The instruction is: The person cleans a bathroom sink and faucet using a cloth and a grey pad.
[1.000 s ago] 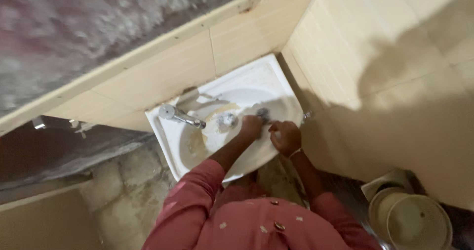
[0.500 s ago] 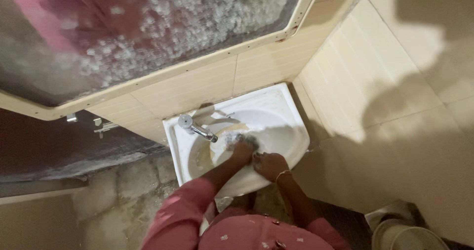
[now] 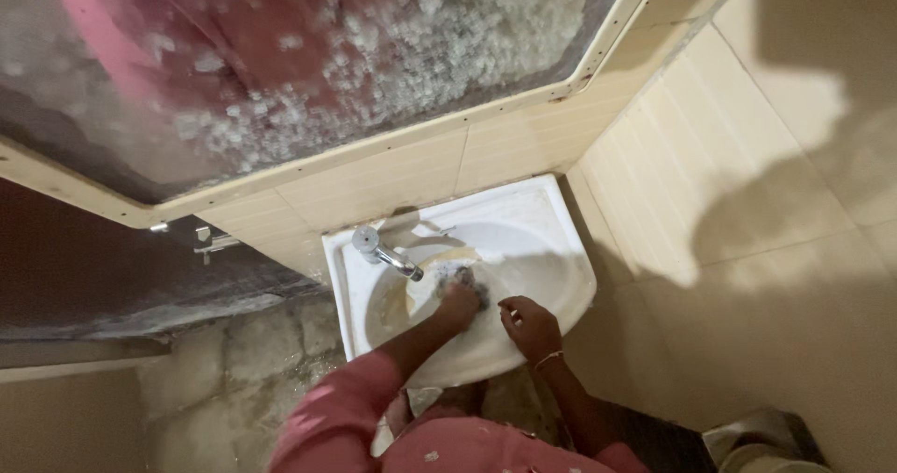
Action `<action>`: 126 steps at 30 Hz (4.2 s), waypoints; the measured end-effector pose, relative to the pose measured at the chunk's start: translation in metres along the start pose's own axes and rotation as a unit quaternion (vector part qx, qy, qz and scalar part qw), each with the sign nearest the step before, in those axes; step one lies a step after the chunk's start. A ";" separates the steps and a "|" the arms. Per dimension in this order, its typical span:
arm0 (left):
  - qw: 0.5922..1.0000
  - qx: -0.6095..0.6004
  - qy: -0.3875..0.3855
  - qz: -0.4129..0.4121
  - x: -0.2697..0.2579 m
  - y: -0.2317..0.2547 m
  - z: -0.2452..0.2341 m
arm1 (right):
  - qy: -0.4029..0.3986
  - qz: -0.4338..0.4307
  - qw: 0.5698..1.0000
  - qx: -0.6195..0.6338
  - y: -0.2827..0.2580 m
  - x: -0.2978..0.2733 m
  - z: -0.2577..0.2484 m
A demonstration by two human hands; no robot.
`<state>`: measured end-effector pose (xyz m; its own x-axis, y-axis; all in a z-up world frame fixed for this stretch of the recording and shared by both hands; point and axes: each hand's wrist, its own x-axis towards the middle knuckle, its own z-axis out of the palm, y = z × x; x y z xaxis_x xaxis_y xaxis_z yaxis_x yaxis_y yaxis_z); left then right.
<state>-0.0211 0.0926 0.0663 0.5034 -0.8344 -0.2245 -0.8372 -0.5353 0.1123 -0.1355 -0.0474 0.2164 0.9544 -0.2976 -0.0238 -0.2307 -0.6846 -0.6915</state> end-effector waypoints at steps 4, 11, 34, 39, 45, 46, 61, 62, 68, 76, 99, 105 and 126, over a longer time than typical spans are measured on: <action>0.993 -0.010 -0.119 -0.021 0.067 0.012 -0.027 | 0.035 0.005 0.999 0.008 0.001 -0.003 -0.001; 0.985 -0.051 -0.163 0.016 -0.043 -0.020 -0.009 | 0.031 0.002 0.999 0.025 -0.002 -0.001 -0.004; 0.991 -0.077 -0.080 0.076 0.062 0.018 -0.018 | 0.086 0.005 0.995 0.043 0.009 -0.004 0.003; 0.986 -0.042 -0.107 0.121 0.075 0.033 -0.023 | 0.127 -0.078 0.989 0.009 0.009 -0.003 0.003; 0.900 -0.354 -0.202 -0.156 -0.114 -0.068 0.002 | 0.077 0.050 0.994 0.053 -0.008 -0.002 -0.003; 0.950 -0.253 -0.171 -0.069 -0.110 -0.065 0.002 | 0.076 0.037 0.995 0.053 -0.007 -0.005 -0.003; 0.946 -0.252 -0.163 -0.121 -0.049 -0.047 -0.004 | 0.077 0.033 0.995 0.053 -0.001 -0.005 -0.002; 0.925 -0.316 -0.179 -0.108 -0.093 -0.070 -0.001 | 0.074 0.041 0.995 0.048 -0.003 -0.004 -0.004; 0.990 -0.050 -0.073 0.111 -0.051 -0.049 0.000 | 0.070 0.023 0.997 0.039 -0.002 -0.004 -0.003; 0.989 -0.066 -0.095 0.087 0.091 0.043 -0.038 | 0.113 -0.034 0.993 0.027 0.007 -0.007 0.002; 0.976 -0.099 -0.171 0.092 -0.004 -0.016 -0.016 | 0.117 0.021 0.991 0.060 0.004 -0.005 0.002; 0.983 -0.019 -0.177 0.052 -0.125 -0.083 -0.006 | 0.109 0.010 0.992 0.060 0.002 -0.001 -0.001; 0.985 -0.020 -0.160 0.062 -0.077 -0.072 0.014 | 0.109 0.038 0.992 0.051 0.004 -0.004 -0.001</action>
<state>-0.0032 0.1972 0.0617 0.2998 -0.8127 -0.4996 -0.8758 -0.4421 0.1936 -0.1403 -0.0497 0.2139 0.8689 -0.4901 0.0697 -0.2695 -0.5864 -0.7639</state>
